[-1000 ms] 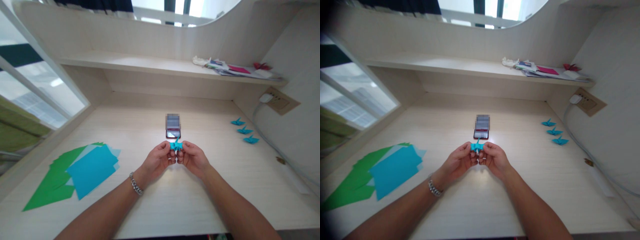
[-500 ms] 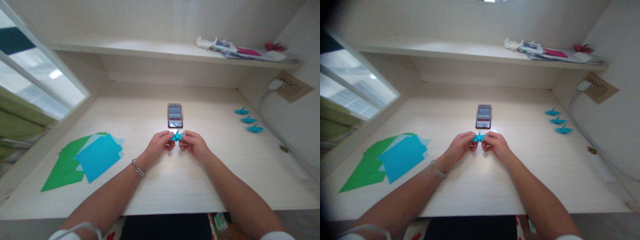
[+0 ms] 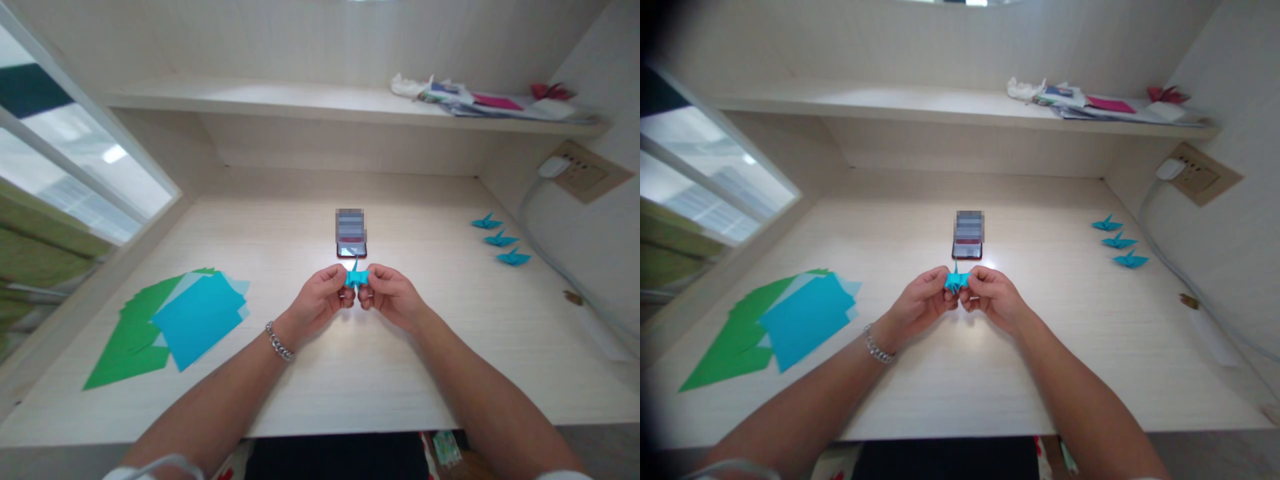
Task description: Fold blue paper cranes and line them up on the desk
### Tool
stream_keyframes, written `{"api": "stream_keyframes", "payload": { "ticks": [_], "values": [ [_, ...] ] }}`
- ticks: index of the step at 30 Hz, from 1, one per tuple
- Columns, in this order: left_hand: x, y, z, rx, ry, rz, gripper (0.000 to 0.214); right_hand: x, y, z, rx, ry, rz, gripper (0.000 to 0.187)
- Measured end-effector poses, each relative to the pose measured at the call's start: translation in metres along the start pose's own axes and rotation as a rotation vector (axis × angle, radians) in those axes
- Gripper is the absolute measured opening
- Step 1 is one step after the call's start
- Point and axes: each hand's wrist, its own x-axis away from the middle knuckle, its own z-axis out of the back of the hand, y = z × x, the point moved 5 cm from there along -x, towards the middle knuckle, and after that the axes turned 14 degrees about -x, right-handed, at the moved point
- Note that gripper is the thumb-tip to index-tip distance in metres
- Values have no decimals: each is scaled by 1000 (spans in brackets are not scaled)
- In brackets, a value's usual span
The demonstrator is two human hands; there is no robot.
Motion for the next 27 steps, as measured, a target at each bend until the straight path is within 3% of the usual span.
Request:
{"api": "stream_keyframes", "payload": {
  "ticks": [16, 22, 27],
  "values": [
    [0, -1, 0, 99, -33, -30, 28, -1, 2, 3, -82, -25, -27, 27],
    [1, 2, -1, 126, -14, -43, 23, -3, -3, 11, -79, 54, 57, 26],
    [-2, 1, 3, -9, 38, -53, 27, -4, -7, 11, 57, 154, 117, 32]
  ]
}}
